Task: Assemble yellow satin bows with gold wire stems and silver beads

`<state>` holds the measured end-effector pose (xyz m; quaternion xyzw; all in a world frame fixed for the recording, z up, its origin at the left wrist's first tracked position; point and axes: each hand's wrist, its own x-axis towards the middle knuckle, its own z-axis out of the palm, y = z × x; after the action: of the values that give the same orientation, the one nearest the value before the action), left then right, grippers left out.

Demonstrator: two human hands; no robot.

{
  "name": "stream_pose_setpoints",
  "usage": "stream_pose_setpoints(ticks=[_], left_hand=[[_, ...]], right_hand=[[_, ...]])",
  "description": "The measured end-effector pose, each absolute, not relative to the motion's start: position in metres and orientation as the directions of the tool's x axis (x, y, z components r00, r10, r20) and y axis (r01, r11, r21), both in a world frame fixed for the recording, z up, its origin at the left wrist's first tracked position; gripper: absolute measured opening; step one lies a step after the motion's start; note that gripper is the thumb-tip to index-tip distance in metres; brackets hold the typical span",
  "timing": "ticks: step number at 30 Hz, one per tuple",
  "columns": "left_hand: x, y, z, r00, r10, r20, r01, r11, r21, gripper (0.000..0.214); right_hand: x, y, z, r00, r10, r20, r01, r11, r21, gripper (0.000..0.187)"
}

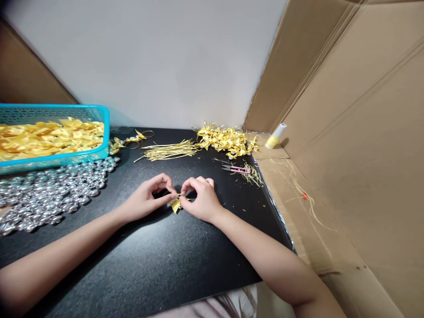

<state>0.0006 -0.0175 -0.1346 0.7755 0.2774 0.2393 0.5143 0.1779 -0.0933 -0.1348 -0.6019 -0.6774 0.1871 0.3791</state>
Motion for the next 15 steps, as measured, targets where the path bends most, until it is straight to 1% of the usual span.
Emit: stream_pose_setpoints(ticks=[5,11,15], left_hand=[[0.0008,-0.0175,-0.1341,0.727,0.683,0.078,0.192,-0.311,0.931,0.020],[0.0005,-0.0163,-0.1356,0.742,0.667,0.071,0.189,-0.310,0.932,0.019],[0.0006,-0.0158,-0.1369,0.747,0.662,0.067,0.193,-0.313,0.930,0.017]], right_hand=[[0.1783,-0.0929,-0.1332,0.040,0.944,0.328,0.681,0.215,-0.700,0.011],[0.1795,-0.0930,-0.1358,0.001,0.919,0.393,0.688,0.285,-0.667,0.011],[0.1807,-0.0921,-0.1392,-0.001,0.907,0.421,0.698,0.302,-0.650,0.012]])
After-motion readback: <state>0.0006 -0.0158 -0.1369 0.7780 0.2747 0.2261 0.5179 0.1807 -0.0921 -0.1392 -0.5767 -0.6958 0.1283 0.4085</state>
